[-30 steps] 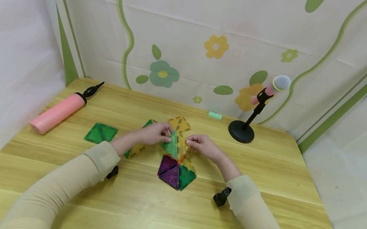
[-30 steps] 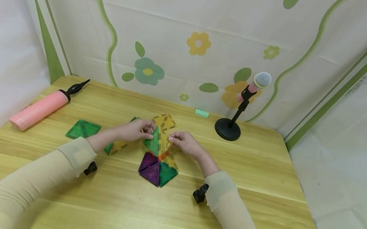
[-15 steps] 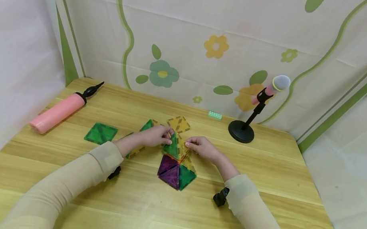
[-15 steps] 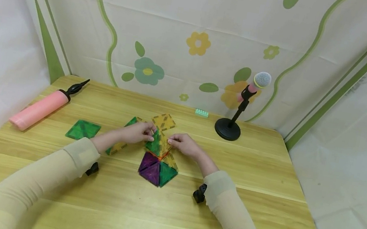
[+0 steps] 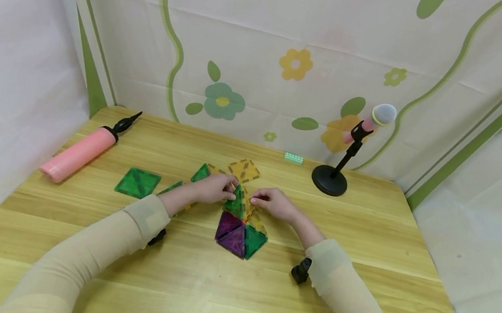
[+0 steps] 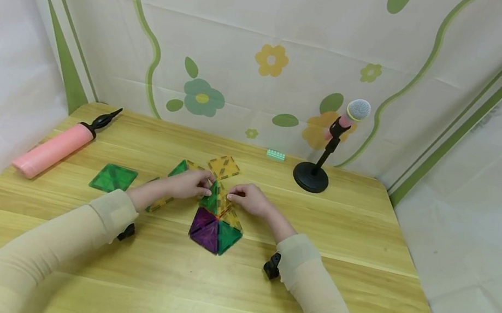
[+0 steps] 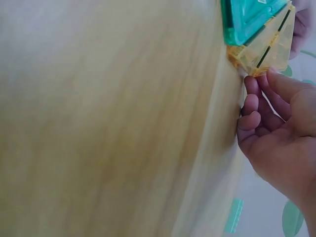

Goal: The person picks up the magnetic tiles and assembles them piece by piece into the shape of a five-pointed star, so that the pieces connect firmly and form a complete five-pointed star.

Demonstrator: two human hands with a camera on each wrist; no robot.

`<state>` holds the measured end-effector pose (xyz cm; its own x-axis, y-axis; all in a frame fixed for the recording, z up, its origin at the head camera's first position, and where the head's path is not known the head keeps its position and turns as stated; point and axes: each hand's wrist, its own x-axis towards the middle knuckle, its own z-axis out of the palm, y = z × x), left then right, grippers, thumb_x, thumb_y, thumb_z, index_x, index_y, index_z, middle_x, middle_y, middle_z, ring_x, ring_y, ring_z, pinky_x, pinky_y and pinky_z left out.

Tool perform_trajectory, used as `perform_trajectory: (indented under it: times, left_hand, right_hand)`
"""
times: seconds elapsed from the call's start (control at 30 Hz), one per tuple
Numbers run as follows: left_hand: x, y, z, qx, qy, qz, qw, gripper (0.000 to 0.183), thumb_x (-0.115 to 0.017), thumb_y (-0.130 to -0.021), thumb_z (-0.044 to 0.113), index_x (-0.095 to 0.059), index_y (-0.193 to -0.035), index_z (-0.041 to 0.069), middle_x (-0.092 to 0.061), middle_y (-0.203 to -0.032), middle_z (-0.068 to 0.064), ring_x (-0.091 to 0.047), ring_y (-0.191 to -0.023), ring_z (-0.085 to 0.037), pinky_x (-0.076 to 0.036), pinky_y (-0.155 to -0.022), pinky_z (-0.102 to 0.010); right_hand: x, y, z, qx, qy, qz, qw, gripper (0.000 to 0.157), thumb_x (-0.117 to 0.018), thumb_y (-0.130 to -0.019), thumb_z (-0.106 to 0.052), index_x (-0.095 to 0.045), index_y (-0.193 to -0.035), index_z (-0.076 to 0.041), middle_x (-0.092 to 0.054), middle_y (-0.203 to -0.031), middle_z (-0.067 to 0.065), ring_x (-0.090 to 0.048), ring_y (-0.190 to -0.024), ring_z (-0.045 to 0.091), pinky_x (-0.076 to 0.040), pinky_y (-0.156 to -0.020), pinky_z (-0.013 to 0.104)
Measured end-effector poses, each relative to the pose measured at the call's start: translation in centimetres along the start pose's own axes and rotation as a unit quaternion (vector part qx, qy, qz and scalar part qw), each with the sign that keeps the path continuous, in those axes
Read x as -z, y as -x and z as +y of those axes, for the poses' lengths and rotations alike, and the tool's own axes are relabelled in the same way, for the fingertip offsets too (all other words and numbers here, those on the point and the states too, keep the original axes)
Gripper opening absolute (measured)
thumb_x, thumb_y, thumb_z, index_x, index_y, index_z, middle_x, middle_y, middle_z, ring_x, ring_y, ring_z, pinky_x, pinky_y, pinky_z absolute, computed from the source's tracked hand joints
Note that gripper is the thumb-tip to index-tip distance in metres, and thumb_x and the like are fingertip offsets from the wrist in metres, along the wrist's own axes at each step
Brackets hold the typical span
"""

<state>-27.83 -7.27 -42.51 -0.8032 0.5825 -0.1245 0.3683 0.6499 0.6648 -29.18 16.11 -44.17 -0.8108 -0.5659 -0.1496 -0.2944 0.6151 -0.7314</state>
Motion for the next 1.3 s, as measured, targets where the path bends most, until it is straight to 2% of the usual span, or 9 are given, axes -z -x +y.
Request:
perform_trajectory:
  times: [0.1,0.2,0.33,0.5,0.6,0.7,0.87,1.1,1.3]
  left_hand:
    - [0.3,0.4,0.0,-0.004,-0.008,0.015,0.9998,0.039,-0.058,-0.095,0.019,-0.05,-0.129,0.002,-0.065,-0.103,-0.007,-0.062,-0.094,-0.019,-0.051,-0.078,-0.031]
    - [0.9,1.1,0.0,-0.012,-0.012,0.032,0.9993,0.04,-0.06,-0.093,0.018,-0.051,-0.129,0.001,-0.064,-0.106,-0.008,-0.061,-0.098,-0.021,-0.051,-0.082,-0.033]
    - [2.1,2.1,-0.2,-0.039,-0.019,0.047,0.9979,0.041,-0.063,-0.091,0.015,-0.053,-0.126,-0.003,-0.063,-0.11,-0.015,-0.059,-0.101,-0.027,-0.049,-0.087,-0.039]
    - [3.4,3.3,-1.2,-0.063,-0.042,0.052,0.9957,0.044,-0.066,-0.089,0.013,-0.054,-0.127,-0.004,-0.06,-0.118,-0.019,-0.055,-0.11,-0.032,-0.045,-0.094,-0.045]
    - [4.2,4.2,-1.8,-0.067,-0.072,0.059,0.9934,0.048,-0.069,-0.086,0.015,-0.054,-0.128,-0.003,-0.059,-0.122,-0.018,-0.052,-0.115,-0.034,-0.042,-0.098,-0.047]
    - [5.0,5.3,-2.5,-0.061,-0.111,0.067,0.9897,0.051,-0.073,-0.084,0.019,-0.055,-0.128,0.0,-0.057,-0.127,-0.016,-0.047,-0.12,-0.036,-0.035,-0.102,-0.053]
    - [5.4,6.8,-4.3,-0.019,-0.163,0.062,0.9845,0.059,-0.076,-0.079,0.031,-0.056,-0.129,0.007,-0.052,-0.132,-0.015,-0.038,-0.126,-0.038,-0.024,-0.103,-0.063]
    - [5.1,8.5,-6.8,0.016,-0.197,0.036,0.9797,0.074,-0.078,-0.071,0.049,-0.056,-0.13,0.009,-0.05,-0.133,-0.017,-0.039,-0.122,-0.038,-0.028,-0.096,-0.06]
    - [4.6,9.0,-7.8,0.023,-0.192,0.034,0.9805,0.078,-0.075,-0.071,0.055,-0.055,-0.131,0.01,-0.046,-0.135,-0.018,-0.038,-0.122,-0.039,-0.029,-0.095,-0.06]
  right_hand:
    - [0.1,0.2,-0.2,0.018,0.018,0.015,1.0,0.025,-0.059,-0.095,-0.021,-0.065,-0.116,-0.01,-0.067,-0.105,0.004,-0.06,-0.091,0.014,-0.049,-0.081,0.031]
    - [0.5,0.5,-0.4,0.043,0.034,0.03,0.998,0.029,-0.06,-0.094,-0.022,-0.063,-0.121,-0.012,-0.065,-0.109,0.003,-0.06,-0.092,0.016,-0.05,-0.079,0.033]
    - [1.2,1.0,-0.8,0.088,0.065,0.048,0.993,0.032,-0.063,-0.092,-0.021,-0.062,-0.123,-0.012,-0.062,-0.119,0.003,-0.058,-0.104,0.02,-0.05,-0.084,0.039]
    - [1.8,1.7,-1.7,0.155,0.137,0.047,0.977,0.034,-0.065,-0.09,-0.017,-0.061,-0.123,-0.009,-0.056,-0.13,0.008,-0.047,-0.124,0.027,-0.039,-0.102,0.047]
    - [1.8,2.2,-2.3,0.19,0.169,0.029,0.967,0.037,-0.066,-0.089,-0.017,-0.06,-0.125,-0.008,-0.051,-0.135,0.011,-0.042,-0.128,0.028,-0.033,-0.106,0.049]
    - [1.6,2.8,-2.7,0.221,0.183,0.006,0.958,0.041,-0.066,-0.09,-0.021,-0.058,-0.128,-0.009,-0.048,-0.138,0.012,-0.038,-0.131,0.028,-0.031,-0.107,0.05]
    - [0.8,3.7,-2.7,0.264,0.194,-0.034,0.944,0.047,-0.065,-0.09,-0.027,-0.054,-0.132,-0.01,-0.043,-0.144,0.013,-0.032,-0.136,0.033,-0.028,-0.109,0.052]
    - [-0.1,4.4,-2.1,0.285,0.206,-0.081,0.932,0.056,-0.066,-0.089,-0.029,-0.048,-0.139,-0.013,-0.034,-0.151,0.009,-0.016,-0.142,0.036,-0.019,-0.11,0.058]
    - [-0.5,4.5,-1.7,0.282,0.239,-0.078,0.926,0.055,-0.068,-0.087,-0.026,-0.049,-0.138,-0.017,-0.037,-0.149,0.006,-0.017,-0.141,0.038,-0.018,-0.111,0.057]
